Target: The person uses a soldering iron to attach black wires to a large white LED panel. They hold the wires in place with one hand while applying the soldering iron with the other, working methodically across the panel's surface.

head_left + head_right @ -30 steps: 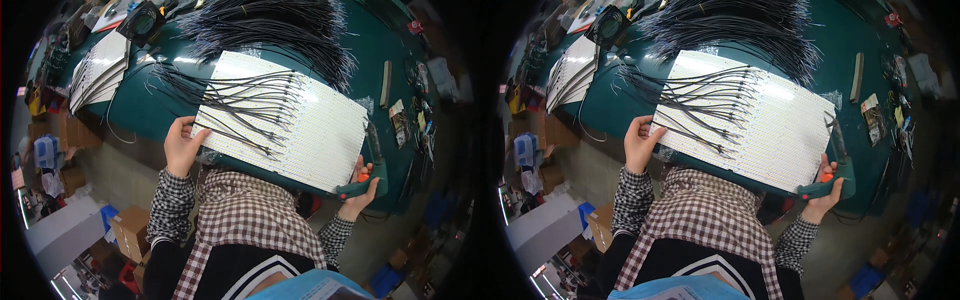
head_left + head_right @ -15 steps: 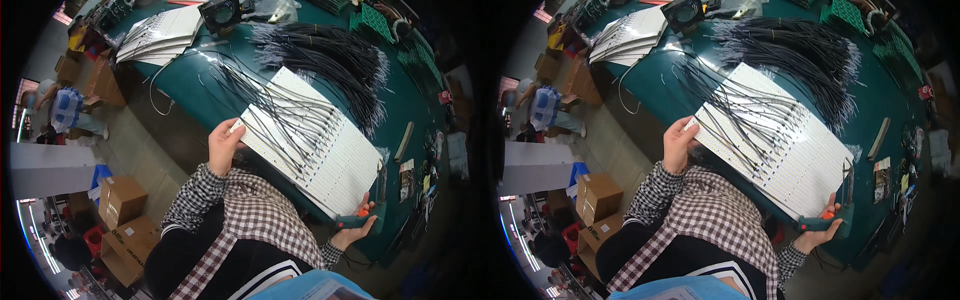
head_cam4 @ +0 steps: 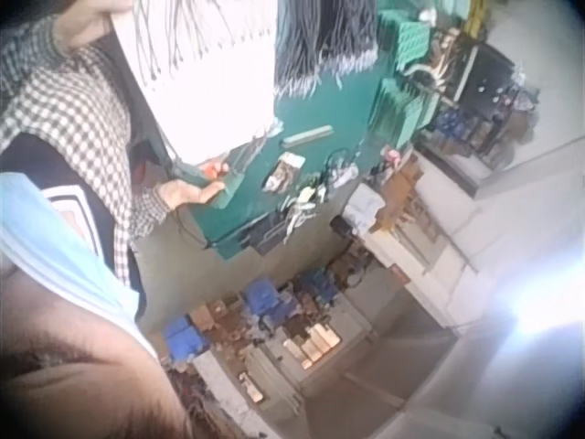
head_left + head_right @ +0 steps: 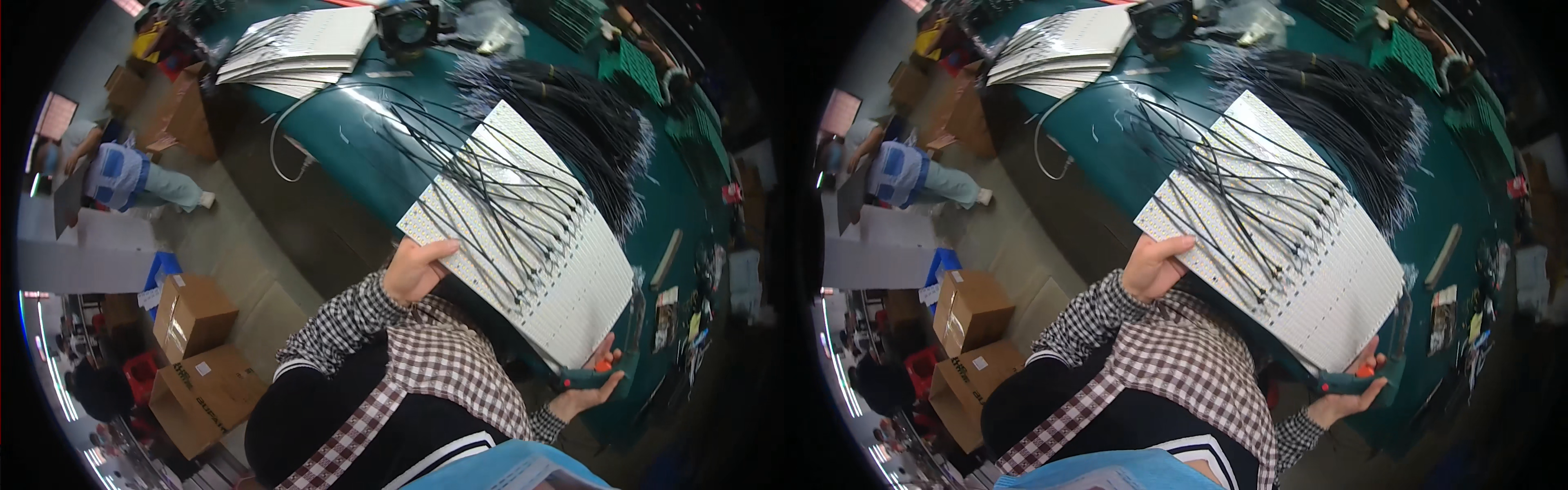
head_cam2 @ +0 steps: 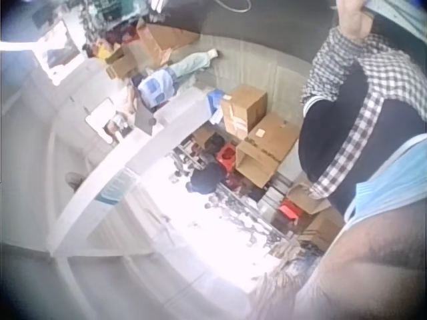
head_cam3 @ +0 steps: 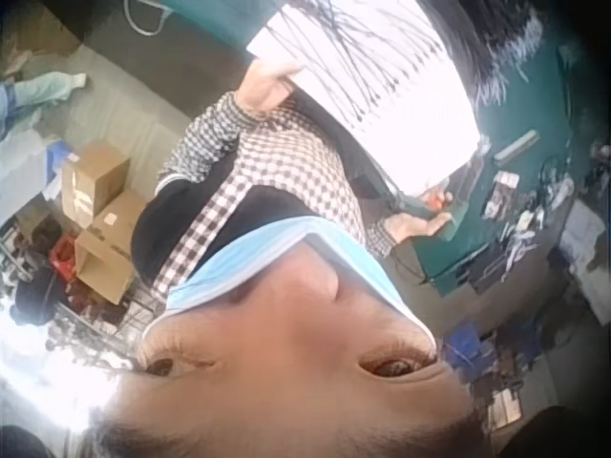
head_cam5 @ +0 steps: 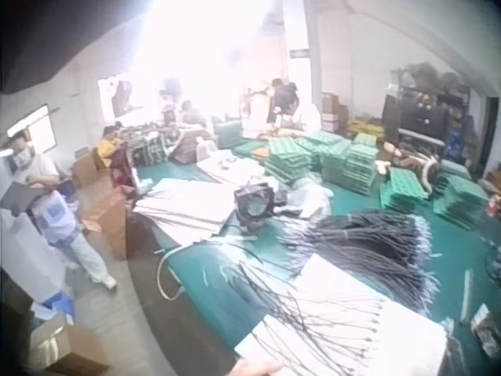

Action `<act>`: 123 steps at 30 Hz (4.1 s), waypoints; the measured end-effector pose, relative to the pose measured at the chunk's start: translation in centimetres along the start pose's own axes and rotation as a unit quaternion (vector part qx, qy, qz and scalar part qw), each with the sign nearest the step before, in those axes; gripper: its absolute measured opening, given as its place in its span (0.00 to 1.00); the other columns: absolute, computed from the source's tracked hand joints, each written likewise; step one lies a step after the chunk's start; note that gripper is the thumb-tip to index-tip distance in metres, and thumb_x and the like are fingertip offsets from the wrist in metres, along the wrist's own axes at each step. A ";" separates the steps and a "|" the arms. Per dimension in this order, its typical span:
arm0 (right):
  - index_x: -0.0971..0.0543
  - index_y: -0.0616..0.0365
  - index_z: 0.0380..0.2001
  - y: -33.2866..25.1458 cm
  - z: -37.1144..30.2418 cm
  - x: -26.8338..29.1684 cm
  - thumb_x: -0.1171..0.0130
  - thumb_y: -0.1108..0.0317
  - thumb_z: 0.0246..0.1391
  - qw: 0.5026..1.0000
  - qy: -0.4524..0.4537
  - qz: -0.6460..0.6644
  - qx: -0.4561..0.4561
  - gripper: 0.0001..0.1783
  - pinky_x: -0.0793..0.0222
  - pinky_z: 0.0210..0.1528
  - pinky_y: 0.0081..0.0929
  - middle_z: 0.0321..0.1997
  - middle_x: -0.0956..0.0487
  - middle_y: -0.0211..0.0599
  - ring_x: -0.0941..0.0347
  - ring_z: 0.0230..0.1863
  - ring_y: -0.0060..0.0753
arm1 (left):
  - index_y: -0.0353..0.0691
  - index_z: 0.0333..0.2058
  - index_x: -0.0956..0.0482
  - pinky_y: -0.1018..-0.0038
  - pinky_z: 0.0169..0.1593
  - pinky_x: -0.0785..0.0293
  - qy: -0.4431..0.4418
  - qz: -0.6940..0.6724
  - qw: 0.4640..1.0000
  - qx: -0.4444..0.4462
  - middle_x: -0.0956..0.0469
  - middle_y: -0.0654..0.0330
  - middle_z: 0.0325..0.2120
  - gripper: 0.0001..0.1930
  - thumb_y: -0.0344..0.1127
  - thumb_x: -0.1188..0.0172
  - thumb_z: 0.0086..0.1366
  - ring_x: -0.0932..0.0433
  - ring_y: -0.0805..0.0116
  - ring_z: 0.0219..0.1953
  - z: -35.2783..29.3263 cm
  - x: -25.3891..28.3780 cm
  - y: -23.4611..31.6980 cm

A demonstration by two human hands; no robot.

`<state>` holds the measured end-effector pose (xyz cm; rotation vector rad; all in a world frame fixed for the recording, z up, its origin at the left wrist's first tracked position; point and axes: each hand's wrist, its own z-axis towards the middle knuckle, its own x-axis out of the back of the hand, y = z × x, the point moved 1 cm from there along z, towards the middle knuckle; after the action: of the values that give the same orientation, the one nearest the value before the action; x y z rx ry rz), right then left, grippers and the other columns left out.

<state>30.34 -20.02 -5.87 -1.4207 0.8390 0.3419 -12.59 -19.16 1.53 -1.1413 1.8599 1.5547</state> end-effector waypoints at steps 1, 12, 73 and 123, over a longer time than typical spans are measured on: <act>0.27 0.72 0.56 -0.2 0.1 0.1 0.48 0.55 0.71 1.000 0.008 0.005 0.000 0.27 0.57 0.82 0.50 0.45 0.19 0.40 0.30 0.66 0.49 | 0.28 0.59 0.29 0.59 0.59 0.22 0.006 -0.018 0.999 -0.030 0.20 0.50 0.54 0.22 0.18 0.43 0.66 0.19 0.56 0.55 -0.6 -0.1 0.7; 0.28 0.65 0.58 -2.4 2.5 -1.6 0.50 0.51 0.72 0.997 -0.053 -0.049 0.035 0.27 0.53 0.80 0.51 0.43 0.16 0.37 0.26 0.64 0.48 | 0.31 0.60 0.30 0.59 0.64 0.29 0.219 0.103 0.900 -0.362 0.23 0.53 0.56 0.22 0.32 0.45 0.69 0.24 0.58 0.58 -6.7 3.1 21.9; 0.25 0.66 0.53 -3.6 7.4 3.9 0.45 0.55 0.69 0.998 -0.005 0.044 0.044 0.23 0.53 0.81 0.54 0.45 0.17 0.40 0.22 0.57 0.43 | 0.32 0.62 0.29 0.58 0.68 0.35 -0.170 0.832 0.472 -0.238 0.27 0.44 0.62 0.29 0.26 0.34 0.63 0.31 0.46 0.67 6.2 -13.2 -0.2; 0.29 0.65 0.56 -8.0 4.9 6.2 0.41 0.47 0.65 0.991 -0.049 0.012 0.121 0.31 0.31 0.63 0.45 0.44 0.22 0.38 0.25 0.48 0.37 | 0.33 0.44 0.25 0.58 0.38 0.26 -0.522 0.697 0.466 0.155 0.23 0.47 0.28 0.09 0.32 0.44 0.70 0.22 0.50 0.31 11.2 -22.4 -6.9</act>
<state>41.38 -18.28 -4.63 -1.1601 0.7888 0.3143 3.60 -1.83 12.16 1.7679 1.6624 1.5531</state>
